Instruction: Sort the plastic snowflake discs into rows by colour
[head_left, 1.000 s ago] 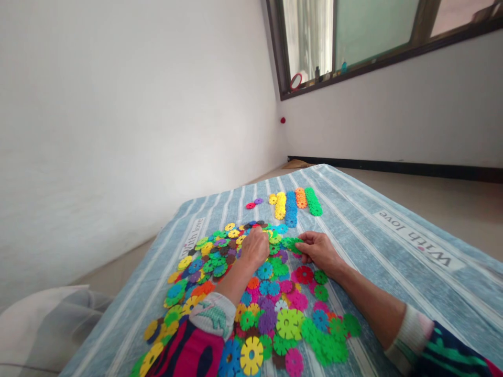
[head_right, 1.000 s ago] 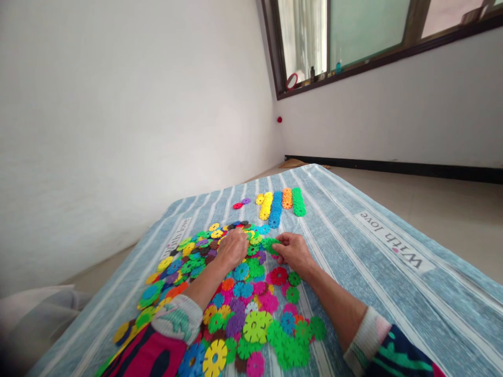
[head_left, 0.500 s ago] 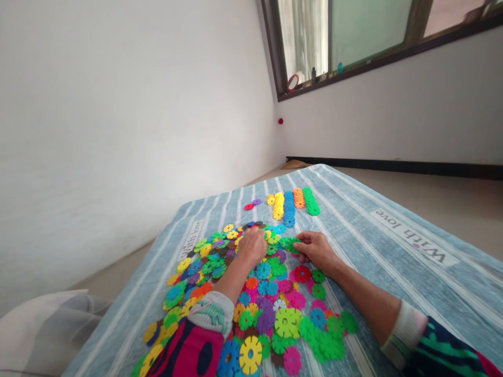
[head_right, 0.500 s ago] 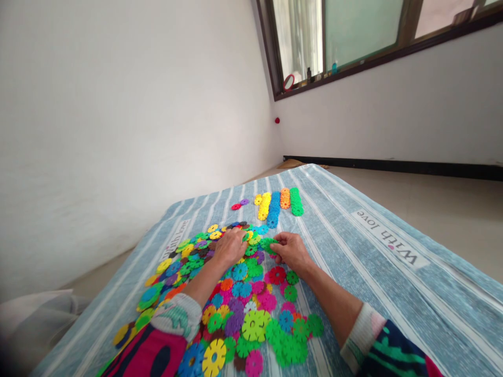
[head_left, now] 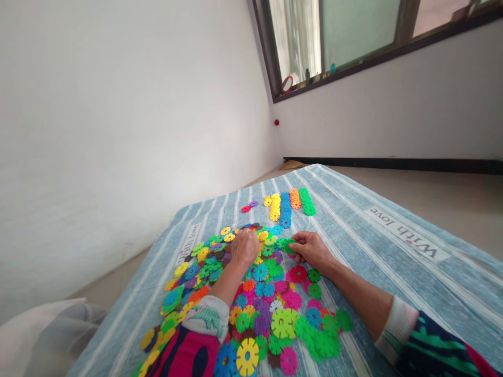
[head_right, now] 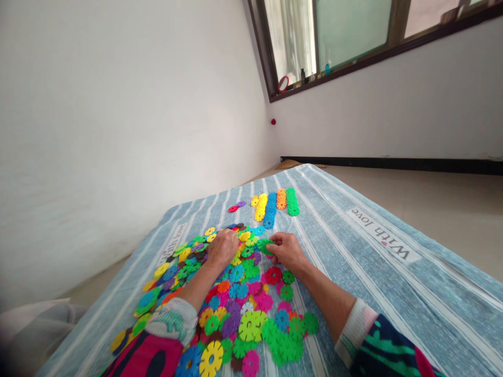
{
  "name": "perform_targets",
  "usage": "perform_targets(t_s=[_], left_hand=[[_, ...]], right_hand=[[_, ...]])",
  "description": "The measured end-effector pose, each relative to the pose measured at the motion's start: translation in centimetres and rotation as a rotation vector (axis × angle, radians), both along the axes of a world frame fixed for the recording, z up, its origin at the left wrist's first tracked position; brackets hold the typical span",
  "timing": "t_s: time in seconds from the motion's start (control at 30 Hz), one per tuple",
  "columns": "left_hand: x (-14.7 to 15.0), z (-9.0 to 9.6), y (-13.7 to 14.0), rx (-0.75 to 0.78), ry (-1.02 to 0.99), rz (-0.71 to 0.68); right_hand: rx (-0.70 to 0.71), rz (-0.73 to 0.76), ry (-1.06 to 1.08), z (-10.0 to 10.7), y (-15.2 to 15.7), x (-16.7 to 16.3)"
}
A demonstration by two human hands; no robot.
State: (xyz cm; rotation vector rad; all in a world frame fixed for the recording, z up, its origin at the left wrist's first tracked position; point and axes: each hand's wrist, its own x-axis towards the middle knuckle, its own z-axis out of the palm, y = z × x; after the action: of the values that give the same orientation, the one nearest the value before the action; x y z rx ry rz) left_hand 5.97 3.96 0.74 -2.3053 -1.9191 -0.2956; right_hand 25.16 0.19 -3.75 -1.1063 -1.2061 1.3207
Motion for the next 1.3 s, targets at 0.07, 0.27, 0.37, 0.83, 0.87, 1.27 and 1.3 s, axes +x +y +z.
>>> perform_targets(t_s=[0.07, 0.27, 0.37, 0.83, 0.87, 1.27, 1.3], left_hand=[[0.1, 0.5, -0.2, 0.011, -0.105, 0.013], [1.7, 0.9, -2.1, -0.113, -0.494, -0.017], [2.8, 0.6, -3.3, -0.216, -0.678, -0.052], [3.5, -0.3, -4.4, -0.501, -1.005, -0.181], [3.4, -0.2, -4.4, -0.503, -0.995, -0.182], [-1.4, 1.2, -5.3, -0.345, -0.712, -0.134], [-1.8, 1.1, -5.4, -0.322, -0.690, -0.136]], right_hand=[[0.005, 0.000, 0.010, 0.0, 0.0, 0.0], [0.027, 0.024, 0.067, 0.0, -0.1, -0.1], [0.037, 0.038, 0.093, -0.1, -0.1, -0.2], [0.009, 0.101, 0.134, -0.3, 0.0, -0.3], [0.005, 0.106, 0.133, -0.2, 0.0, -0.3], [0.049, -0.315, -0.235, -0.5, 5.0, 5.7], [0.054, -0.357, -0.279, -0.7, 5.8, 6.3]])
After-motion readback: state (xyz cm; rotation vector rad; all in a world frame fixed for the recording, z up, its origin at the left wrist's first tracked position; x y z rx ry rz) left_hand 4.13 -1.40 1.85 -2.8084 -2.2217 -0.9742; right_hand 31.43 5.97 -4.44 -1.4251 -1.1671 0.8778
